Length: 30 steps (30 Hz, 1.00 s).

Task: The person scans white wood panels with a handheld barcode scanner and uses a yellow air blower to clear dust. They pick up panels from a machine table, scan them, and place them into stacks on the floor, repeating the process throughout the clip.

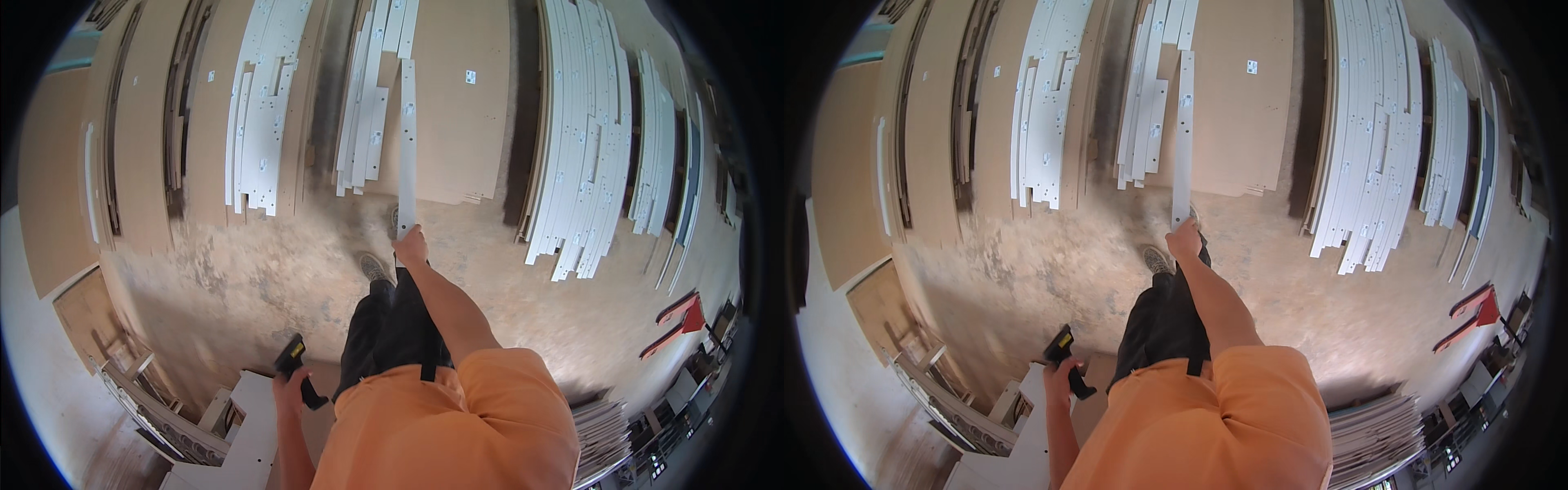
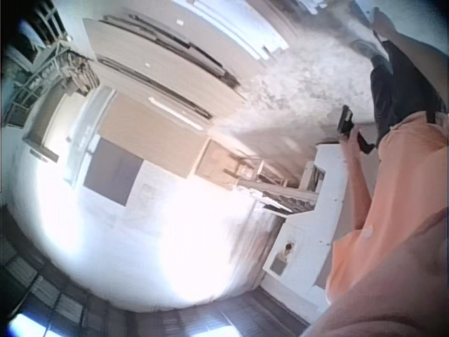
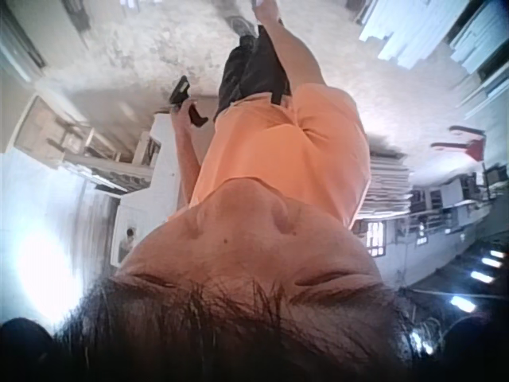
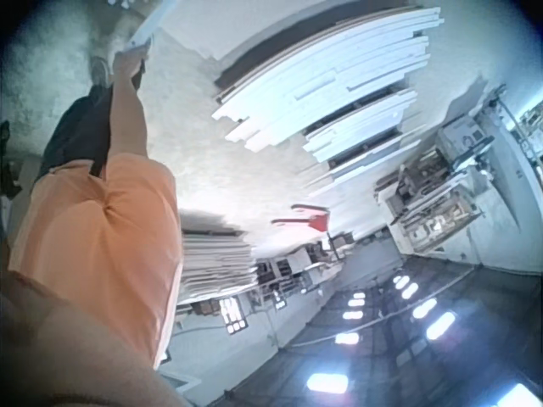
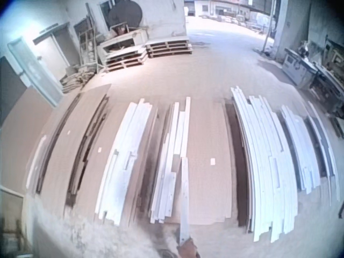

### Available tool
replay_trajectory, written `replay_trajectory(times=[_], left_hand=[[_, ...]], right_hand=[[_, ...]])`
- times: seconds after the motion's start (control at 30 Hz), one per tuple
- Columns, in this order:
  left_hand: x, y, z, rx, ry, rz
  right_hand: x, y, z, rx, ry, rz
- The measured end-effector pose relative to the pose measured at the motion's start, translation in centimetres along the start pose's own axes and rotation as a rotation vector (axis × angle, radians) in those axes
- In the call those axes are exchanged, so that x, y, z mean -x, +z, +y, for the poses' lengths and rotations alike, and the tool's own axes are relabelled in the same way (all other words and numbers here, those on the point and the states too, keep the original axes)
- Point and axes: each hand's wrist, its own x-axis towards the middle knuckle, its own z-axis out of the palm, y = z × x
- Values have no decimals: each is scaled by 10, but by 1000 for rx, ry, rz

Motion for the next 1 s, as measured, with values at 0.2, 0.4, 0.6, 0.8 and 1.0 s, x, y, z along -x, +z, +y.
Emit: replay_trajectory(times=[0.2, 0.4, 0.6, 0.8, 1.0], left_hand=[[-18, 28, -14, -129, -203, 44], [-39, 64, -23, -303, -258, -11], [-64, 91, -20, -426, -257, -84], [-50, 76, -34, -343, -134, -164], [-30, 23, -91, -359, 94, -255]], right_hand=[[-89, 59, -6, 63, 48, 19], [-180, 132, -1, 6, 13, 74], [-216, 162, 10, 119, -224, 114], [-170, 131, 55, 216, -231, -40], [-66, 77, 156, 380, -105, -74]])
